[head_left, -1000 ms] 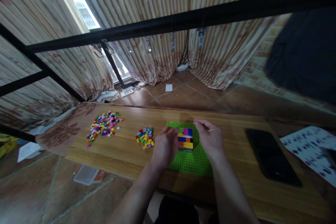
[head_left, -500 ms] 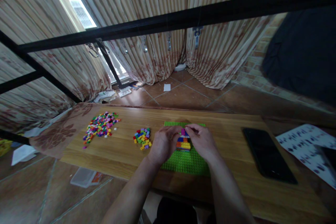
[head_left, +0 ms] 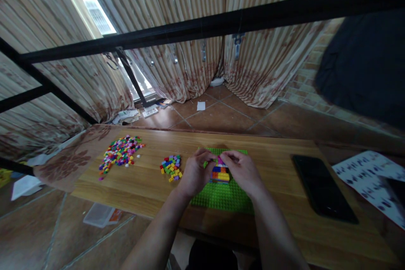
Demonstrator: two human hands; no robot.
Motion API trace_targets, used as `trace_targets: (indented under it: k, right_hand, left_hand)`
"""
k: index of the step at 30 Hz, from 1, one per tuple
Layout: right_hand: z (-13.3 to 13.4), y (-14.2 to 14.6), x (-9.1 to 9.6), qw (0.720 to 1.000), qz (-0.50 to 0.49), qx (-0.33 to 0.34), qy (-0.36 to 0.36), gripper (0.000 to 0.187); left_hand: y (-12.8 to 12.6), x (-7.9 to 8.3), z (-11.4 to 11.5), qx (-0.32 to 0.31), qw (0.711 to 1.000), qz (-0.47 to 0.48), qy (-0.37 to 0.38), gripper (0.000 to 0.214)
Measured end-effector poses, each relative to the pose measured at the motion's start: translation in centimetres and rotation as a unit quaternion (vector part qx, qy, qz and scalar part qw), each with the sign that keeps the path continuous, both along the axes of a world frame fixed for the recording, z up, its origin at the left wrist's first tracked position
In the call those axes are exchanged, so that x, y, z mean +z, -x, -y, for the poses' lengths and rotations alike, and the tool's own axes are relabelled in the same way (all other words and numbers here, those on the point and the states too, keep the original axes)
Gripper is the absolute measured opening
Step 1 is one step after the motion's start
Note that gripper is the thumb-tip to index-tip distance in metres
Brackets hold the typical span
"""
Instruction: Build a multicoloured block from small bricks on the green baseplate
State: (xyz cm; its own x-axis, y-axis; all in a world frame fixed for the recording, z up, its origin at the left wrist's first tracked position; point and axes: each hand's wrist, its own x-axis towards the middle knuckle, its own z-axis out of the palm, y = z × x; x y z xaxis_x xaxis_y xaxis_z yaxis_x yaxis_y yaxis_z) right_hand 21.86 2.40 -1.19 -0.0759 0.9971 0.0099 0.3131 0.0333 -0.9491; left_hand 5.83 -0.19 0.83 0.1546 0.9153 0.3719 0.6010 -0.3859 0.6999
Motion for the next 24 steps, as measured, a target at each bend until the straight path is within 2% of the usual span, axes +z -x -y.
trace_targets:
  k: [5,11,15,24]
  right_hand:
    - [0.1,0.4,-0.2,1.000,0.018,-0.021,-0.007,0.033]
    - [0.4,1.3,-0.2,0.998,0.058,-0.032,-0.016,0.042]
    - [0.3,1.8,-0.7,0.997,0.072,-0.036,-0.017,0.038]
    - [0.1,2.0,-1.0,0.994,-0.041,-0.047,0.084,0.034]
  left_hand:
    - [0.5,-0.5,0.2,0.017,0.999,0.047,0.000,0.021]
    - [2.3,-1.6,1.0,0.098,0.992,0.082,0.004,0.015]
    - [3.9,-2.1,2.1,0.126,0.988,0.089,0.013,0.015]
    - [8.3,-3.4,5.0,0.188,0.968,0.157,0.060,0.016]
